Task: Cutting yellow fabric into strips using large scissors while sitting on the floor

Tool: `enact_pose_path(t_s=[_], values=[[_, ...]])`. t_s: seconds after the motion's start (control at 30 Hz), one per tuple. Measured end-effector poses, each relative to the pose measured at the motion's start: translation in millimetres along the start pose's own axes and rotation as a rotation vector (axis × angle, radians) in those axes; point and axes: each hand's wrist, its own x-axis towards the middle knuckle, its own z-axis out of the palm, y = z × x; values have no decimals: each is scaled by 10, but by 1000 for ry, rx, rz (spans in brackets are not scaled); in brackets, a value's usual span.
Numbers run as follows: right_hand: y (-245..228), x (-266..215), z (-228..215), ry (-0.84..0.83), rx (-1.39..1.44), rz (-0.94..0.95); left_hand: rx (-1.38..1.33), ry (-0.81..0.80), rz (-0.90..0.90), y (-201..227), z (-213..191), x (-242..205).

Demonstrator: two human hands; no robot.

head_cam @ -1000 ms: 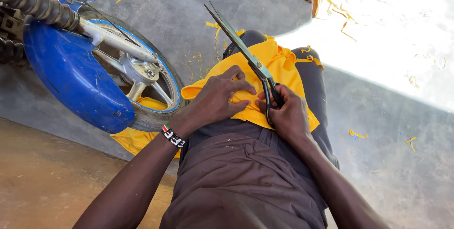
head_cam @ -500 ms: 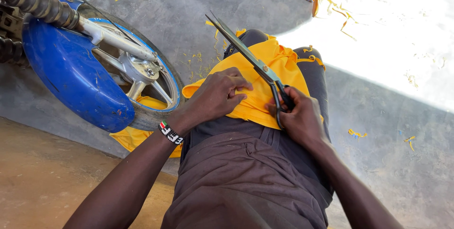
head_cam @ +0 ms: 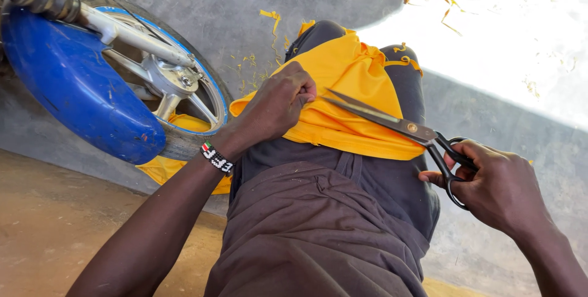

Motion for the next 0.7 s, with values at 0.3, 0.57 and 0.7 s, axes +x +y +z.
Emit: enact_pose_path(t_s=[0.3, 0.57, 0.7], values=[[-80, -110, -133, -117, 93, 94, 65, -61, 73, 46, -42, 24], [-104, -100, -118, -52, 2, -67, 152, -143, 114, 225, -117, 4], [-111, -71, -92, -26, 17, -170, 248, -137, 205, 258, -116, -11]])
